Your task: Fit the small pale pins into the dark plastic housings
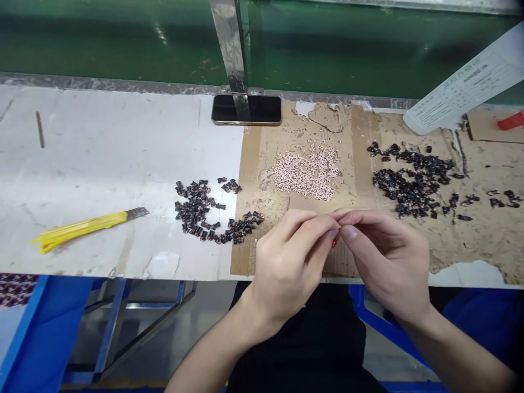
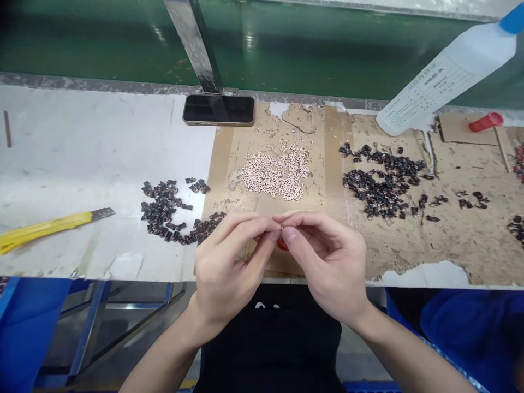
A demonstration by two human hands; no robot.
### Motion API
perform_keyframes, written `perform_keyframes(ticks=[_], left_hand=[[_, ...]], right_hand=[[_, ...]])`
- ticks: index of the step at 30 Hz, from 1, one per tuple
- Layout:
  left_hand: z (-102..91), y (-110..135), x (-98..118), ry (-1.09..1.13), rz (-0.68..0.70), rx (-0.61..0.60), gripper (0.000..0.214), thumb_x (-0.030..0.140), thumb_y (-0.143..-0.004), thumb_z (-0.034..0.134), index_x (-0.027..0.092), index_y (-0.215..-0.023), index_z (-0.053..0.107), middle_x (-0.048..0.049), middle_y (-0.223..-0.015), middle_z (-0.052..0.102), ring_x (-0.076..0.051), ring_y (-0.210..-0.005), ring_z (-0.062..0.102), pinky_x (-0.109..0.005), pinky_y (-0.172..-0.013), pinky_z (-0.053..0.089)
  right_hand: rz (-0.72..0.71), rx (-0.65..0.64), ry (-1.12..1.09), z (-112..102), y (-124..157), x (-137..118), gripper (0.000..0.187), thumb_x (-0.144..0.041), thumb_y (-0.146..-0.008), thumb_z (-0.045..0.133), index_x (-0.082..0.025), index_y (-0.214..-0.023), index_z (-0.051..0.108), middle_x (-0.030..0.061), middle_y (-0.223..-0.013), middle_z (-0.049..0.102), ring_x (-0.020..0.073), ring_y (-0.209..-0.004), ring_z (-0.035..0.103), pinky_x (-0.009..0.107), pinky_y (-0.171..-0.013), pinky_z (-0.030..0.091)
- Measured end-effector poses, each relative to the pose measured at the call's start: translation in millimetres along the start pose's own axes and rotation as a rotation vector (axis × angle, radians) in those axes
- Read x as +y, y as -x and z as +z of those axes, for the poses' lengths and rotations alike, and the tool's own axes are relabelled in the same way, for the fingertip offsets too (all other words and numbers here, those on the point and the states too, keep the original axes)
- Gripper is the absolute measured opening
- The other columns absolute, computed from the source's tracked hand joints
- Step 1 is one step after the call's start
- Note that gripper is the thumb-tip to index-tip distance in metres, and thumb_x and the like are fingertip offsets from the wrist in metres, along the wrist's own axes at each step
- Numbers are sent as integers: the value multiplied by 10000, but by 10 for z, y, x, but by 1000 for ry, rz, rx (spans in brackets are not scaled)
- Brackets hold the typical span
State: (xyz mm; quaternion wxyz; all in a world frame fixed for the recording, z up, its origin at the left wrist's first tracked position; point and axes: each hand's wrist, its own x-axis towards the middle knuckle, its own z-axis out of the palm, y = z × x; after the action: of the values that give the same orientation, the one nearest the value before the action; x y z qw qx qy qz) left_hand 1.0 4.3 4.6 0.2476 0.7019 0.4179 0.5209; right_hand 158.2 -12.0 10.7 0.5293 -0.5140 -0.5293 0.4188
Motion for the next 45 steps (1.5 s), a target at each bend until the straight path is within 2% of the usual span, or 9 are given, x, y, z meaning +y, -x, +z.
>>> perform_keyframes(ticks=[5,9,14,17,25,29,33,37,45], left_hand=[[1,56,24,-30,13,-54,92,73,-979,683,135,-1002,748,-54,-975,765,-104,-884,736,-184,-828,613],[11,162,14,19,-76,-47,104,77,-947,738,165,-1001,738,-19,-964,773,-92,-866,740,-162,-811,622],[-74,263,-48,78,-264,29,170,53,-925,749,190,-1024,728,17,-986,787,-90,-887,744,-166,-778,646],[-133,276,-73,58,-313,46,181,62,-940,728,194,-1057,767,0,-1026,788,-100,-907,740,-183,-793,648],[-174,281,-107,51,-346,69,221,86,-962,694,217,-1101,806,-38,-1063,788,-156,-962,746,-263,-868,664],[-186,256,-77,117,-384,28,246,57,-951,695,214,-1102,810,-33,-1070,787,-138,-955,747,-237,-889,654],[-117,222,3,384,-561,-81,219,57,-940,709,212,-1049,817,-25,-1024,813,-135,-883,784,-211,-826,677],[-16,214,72,643,-719,-70,199,62,-921,735,206,-1035,813,-13,-1006,841,-139,-860,817,-174,-789,686],[-16,218,102,582,-691,-66,186,59,-892,767,214,-966,839,-3,-984,846,-127,-857,813,-138,-770,669]], right_hand=[[-70,-74,101,-55,34,-35,159,-101,-972,670,-239,-1002,741,15,-1051,797,127,-992,768,207,-878,636],[-63,-85,190,-179,127,34,150,-94,-979,649,-230,-1009,704,14,-1042,765,120,-973,747,226,-893,611],[-228,-109,611,-343,220,165,182,-81,-913,709,-222,-1027,687,61,-1130,741,198,-1088,710,355,-978,564],[-334,-160,841,-372,232,202,220,-82,-882,737,-228,-1037,683,78,-1152,747,237,-1078,713,399,-946,566],[-436,-217,943,-352,202,226,307,-87,-873,727,-279,-1107,671,80,-1205,751,281,-1071,713,453,-902,567],[-365,-181,856,-332,205,167,280,-84,-866,737,-268,-1072,694,72,-1175,750,273,-1090,706,442,-936,560],[-99,-78,483,-240,228,5,153,-115,-924,709,-249,-996,709,55,-1123,732,221,-1072,713,384,-954,582],[103,-44,206,-130,233,-120,122,-145,-990,657,-249,-982,721,37,-1097,747,153,-965,740,273,-859,635],[70,-20,249,-60,217,-133,117,-149,-976,672,-254,-955,719,40,-1039,759,168,-992,749,260,-847,654]])
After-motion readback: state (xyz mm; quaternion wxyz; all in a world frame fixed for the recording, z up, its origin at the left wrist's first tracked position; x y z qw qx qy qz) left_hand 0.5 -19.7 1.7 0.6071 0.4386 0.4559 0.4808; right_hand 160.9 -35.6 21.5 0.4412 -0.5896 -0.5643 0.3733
